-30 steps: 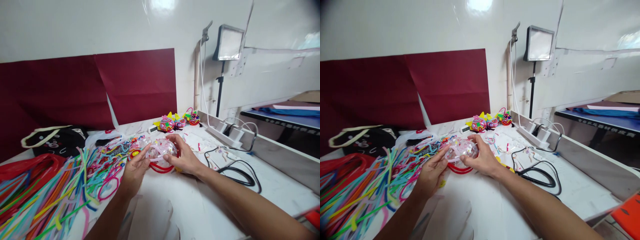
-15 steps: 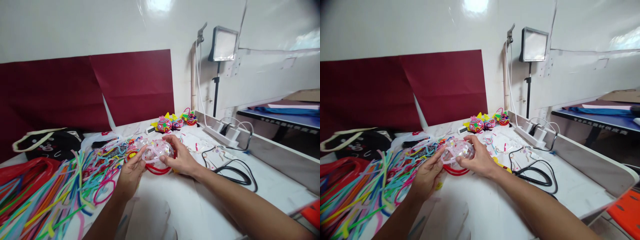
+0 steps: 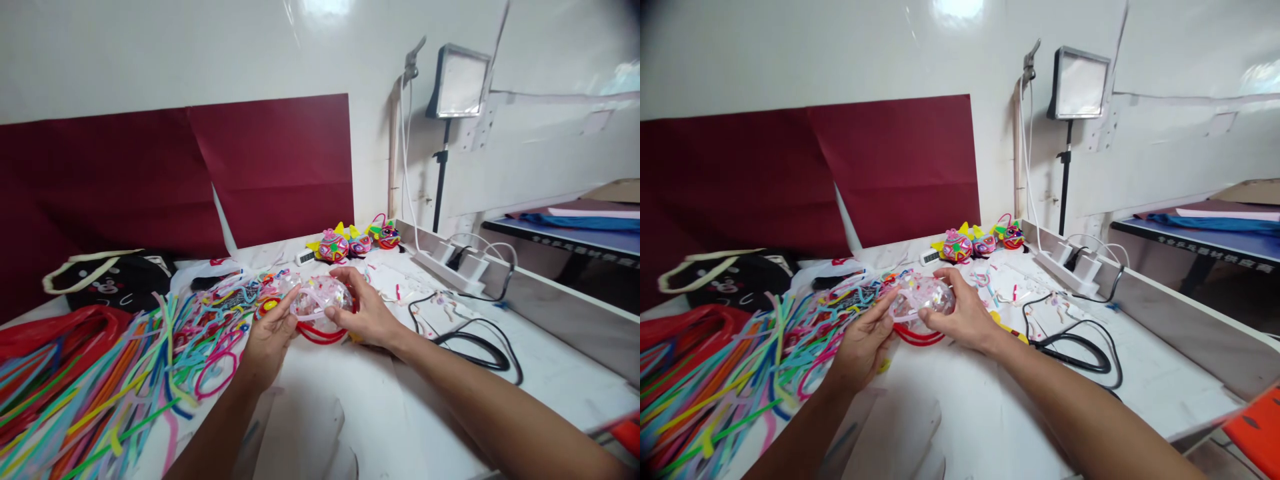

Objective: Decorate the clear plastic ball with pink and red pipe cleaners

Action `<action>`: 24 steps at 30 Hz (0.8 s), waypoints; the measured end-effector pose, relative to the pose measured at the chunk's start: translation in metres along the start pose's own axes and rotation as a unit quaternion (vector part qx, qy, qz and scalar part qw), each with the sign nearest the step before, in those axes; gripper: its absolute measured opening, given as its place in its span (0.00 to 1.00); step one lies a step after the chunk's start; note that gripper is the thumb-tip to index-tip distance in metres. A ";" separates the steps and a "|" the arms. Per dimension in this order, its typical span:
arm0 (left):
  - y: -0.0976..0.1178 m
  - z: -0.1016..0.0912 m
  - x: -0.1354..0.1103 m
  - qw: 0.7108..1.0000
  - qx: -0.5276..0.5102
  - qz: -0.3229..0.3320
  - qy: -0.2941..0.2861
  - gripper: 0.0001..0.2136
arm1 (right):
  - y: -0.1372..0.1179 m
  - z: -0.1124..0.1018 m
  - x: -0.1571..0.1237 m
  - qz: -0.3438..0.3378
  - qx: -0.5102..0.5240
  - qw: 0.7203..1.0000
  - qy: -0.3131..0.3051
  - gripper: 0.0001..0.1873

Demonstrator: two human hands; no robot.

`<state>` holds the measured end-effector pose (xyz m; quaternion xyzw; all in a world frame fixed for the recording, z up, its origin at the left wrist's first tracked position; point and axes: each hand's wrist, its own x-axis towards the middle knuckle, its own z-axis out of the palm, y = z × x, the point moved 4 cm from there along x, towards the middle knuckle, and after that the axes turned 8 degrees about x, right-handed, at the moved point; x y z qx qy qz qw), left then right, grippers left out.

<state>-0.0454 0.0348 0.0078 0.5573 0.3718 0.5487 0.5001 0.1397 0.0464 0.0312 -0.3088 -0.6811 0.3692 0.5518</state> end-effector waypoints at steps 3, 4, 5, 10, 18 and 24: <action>0.000 -0.001 0.000 1.000 0.003 -0.001 0.001 0.28 | 0.000 0.000 0.000 0.002 -0.007 1.000 0.003 0.30; -0.001 -0.002 0.001 1.000 0.002 0.000 0.001 0.28 | 0.000 0.000 0.000 0.003 -0.009 1.000 0.004 0.30; -0.001 -0.002 0.001 1.000 0.000 0.001 0.000 0.28 | 0.000 -0.001 0.000 0.003 -0.012 1.000 0.005 0.30; -0.003 -0.003 0.003 1.000 -0.017 0.008 -0.005 0.25 | 0.000 0.000 0.001 -0.003 -0.009 1.000 0.003 0.30; -0.007 -0.003 0.003 0.999 -0.033 0.010 0.013 0.24 | -0.003 -0.002 -0.001 -0.005 -0.034 0.999 0.016 0.31; -0.009 -0.003 0.002 0.999 -0.038 0.007 0.010 0.25 | -0.006 -0.002 0.000 -0.010 -0.043 0.999 0.019 0.31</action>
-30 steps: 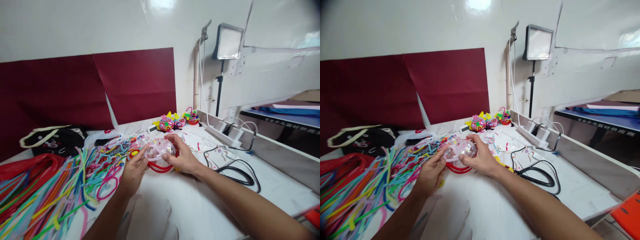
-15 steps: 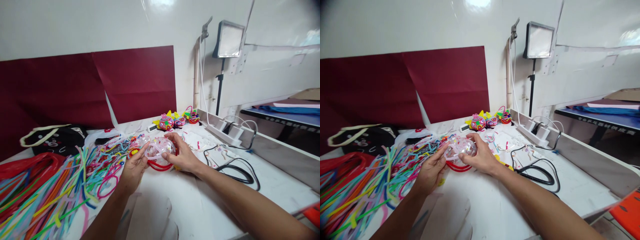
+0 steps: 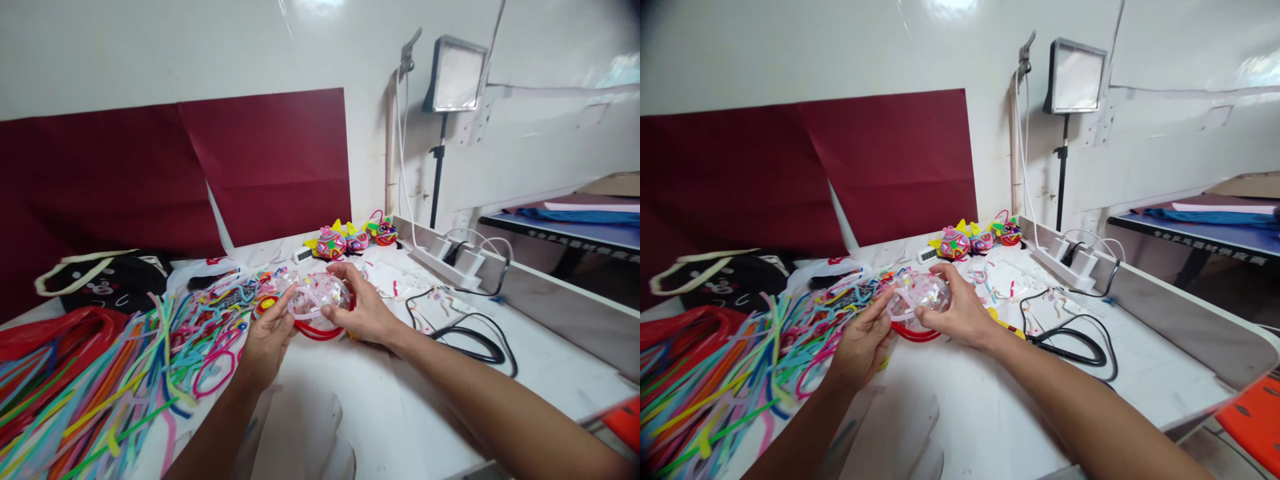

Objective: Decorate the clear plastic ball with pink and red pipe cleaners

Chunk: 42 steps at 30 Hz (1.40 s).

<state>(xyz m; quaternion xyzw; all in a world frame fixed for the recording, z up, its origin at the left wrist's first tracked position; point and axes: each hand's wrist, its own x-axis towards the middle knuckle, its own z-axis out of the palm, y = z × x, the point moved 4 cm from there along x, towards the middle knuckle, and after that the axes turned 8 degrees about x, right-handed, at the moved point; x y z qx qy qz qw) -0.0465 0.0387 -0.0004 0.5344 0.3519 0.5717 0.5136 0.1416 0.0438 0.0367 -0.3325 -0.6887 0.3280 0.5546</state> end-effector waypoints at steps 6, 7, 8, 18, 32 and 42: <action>0.000 0.001 0.001 1.000 0.005 0.006 -0.002 0.24 | 0.001 0.001 -0.001 0.001 0.004 1.000 -0.001 0.31; 0.000 0.001 0.001 1.000 0.006 0.006 -0.003 0.24 | 0.001 0.001 -0.001 0.002 0.004 1.000 0.000 0.31; 0.000 0.001 0.000 1.000 0.007 0.006 -0.003 0.25 | 0.001 0.001 -0.001 0.003 0.006 1.000 0.000 0.31; 0.004 0.006 -0.001 1.000 -0.005 0.003 -0.004 0.24 | 0.001 0.002 -0.001 0.002 0.023 1.000 -0.006 0.29; 0.002 0.003 0.000 1.000 0.010 -0.009 0.022 0.27 | 0.002 0.002 -0.001 0.020 0.031 0.999 -0.023 0.28; 0.004 0.004 0.000 1.000 0.011 -0.001 0.001 0.25 | 0.001 0.001 -0.001 0.043 0.029 0.998 -0.033 0.28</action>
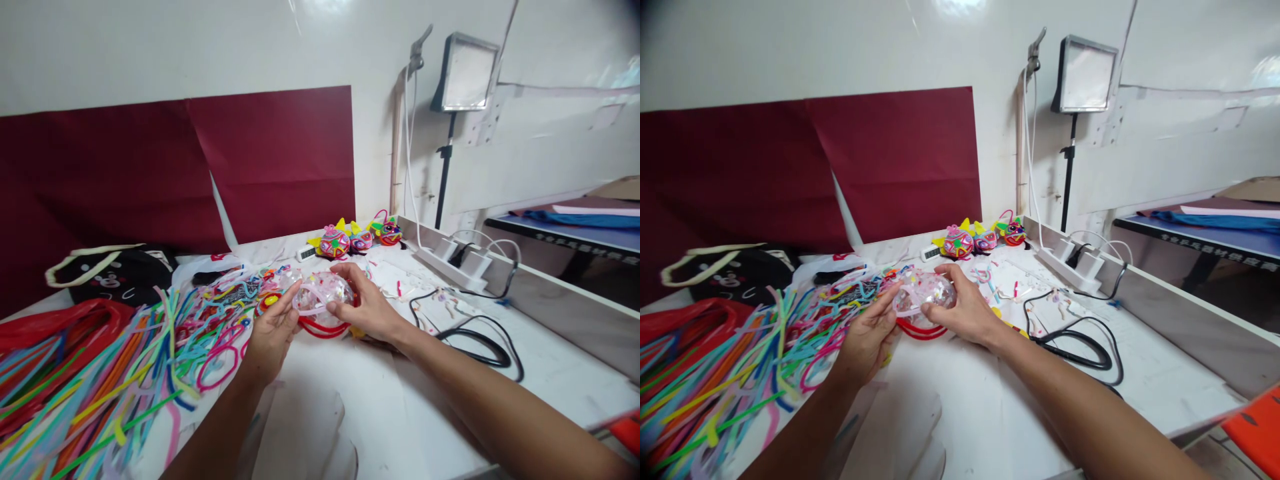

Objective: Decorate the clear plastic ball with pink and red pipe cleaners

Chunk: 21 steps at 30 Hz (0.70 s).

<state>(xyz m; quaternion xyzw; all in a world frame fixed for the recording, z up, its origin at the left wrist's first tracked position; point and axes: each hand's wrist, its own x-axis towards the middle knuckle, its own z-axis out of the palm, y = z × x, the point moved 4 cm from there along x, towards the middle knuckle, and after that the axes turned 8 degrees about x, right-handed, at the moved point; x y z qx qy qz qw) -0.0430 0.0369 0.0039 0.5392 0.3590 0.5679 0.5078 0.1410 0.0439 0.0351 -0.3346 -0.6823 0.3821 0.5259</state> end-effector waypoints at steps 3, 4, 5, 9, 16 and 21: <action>0.000 0.000 0.000 1.000 -0.006 0.000 -0.001 0.25 | 0.001 0.000 0.000 0.002 0.006 1.000 -0.001 0.28; 0.000 0.000 0.000 1.000 -0.007 0.001 -0.002 0.25 | 0.002 0.000 0.000 0.001 0.009 1.000 -0.002 0.28; 0.000 0.000 0.000 1.000 -0.007 0.002 -0.003 0.26 | 0.002 0.000 0.000 0.000 0.012 1.000 -0.002 0.28; 0.000 0.000 0.001 1.000 0.001 0.003 -0.005 0.27 | 0.003 0.000 0.000 -0.005 0.012 1.000 -0.004 0.28; 0.002 0.001 -0.001 1.000 -0.002 -0.002 0.002 0.25 | 0.006 -0.001 0.002 -0.012 0.021 1.000 -0.008 0.26; 0.001 0.002 0.000 1.000 -0.007 -0.001 -0.006 0.25 | 0.009 -0.001 0.003 -0.007 0.038 0.999 -0.007 0.24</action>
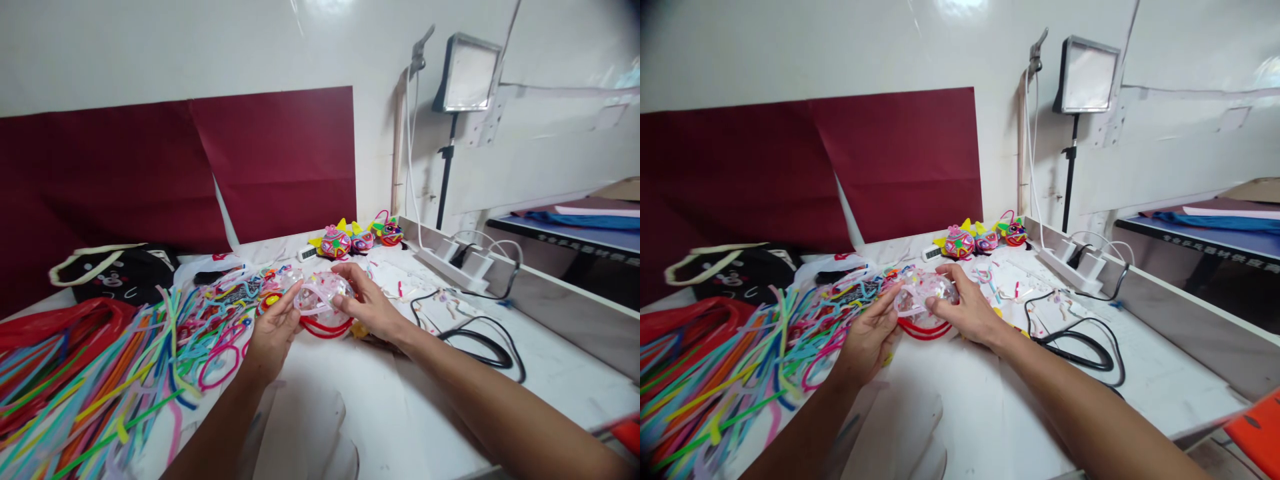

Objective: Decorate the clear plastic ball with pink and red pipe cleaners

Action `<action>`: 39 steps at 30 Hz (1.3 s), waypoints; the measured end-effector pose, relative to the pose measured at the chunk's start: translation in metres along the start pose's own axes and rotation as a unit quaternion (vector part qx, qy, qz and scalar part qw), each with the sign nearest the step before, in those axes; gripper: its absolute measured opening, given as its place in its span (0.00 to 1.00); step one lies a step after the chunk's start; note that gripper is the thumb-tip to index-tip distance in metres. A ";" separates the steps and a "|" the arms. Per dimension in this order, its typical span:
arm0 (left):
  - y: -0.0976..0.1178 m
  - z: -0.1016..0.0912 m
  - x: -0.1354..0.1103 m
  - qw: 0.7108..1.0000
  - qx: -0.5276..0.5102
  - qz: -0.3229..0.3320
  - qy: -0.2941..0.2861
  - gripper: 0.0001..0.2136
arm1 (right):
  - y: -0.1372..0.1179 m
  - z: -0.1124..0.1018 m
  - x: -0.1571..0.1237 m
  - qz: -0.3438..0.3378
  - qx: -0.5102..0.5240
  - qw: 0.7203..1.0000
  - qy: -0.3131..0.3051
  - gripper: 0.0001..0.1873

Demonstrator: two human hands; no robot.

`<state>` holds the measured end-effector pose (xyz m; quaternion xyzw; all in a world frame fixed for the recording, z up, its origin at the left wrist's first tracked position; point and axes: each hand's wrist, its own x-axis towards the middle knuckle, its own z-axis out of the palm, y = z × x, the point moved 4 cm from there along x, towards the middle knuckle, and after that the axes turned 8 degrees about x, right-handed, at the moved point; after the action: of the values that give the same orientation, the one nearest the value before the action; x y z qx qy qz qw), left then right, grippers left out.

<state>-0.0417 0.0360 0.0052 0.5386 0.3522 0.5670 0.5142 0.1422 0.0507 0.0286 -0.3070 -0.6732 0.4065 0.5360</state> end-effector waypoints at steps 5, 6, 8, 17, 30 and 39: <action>0.000 -0.001 0.000 1.000 -0.009 -0.005 0.008 0.25 | 0.003 -0.001 0.001 0.018 0.011 1.000 0.000 0.23; 0.000 -0.001 0.000 1.000 -0.011 -0.008 0.009 0.25 | 0.003 -0.001 0.001 0.019 0.012 1.000 0.000 0.22; 0.001 0.000 -0.001 1.000 -0.017 -0.013 0.007 0.25 | 0.004 0.000 0.001 0.016 0.014 1.000 -0.002 0.21; 0.003 0.002 -0.002 0.999 -0.029 -0.032 -0.010 0.28 | 0.006 -0.001 0.003 0.006 0.007 1.000 -0.011 0.19; 0.002 0.006 -0.004 0.997 -0.070 -0.031 -0.013 0.32 | -0.004 -0.006 0.006 0.017 0.019 1.000 0.005 0.24; 0.004 -0.006 0.003 0.994 -0.087 -0.011 0.069 0.32 | -0.078 -0.010 -0.022 -0.197 -0.109 0.970 0.088 0.08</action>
<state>-0.0482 0.0386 0.0089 0.4474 0.3420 0.6256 0.5400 0.1586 -0.0033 0.0874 -0.2595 -0.7108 0.1886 0.6260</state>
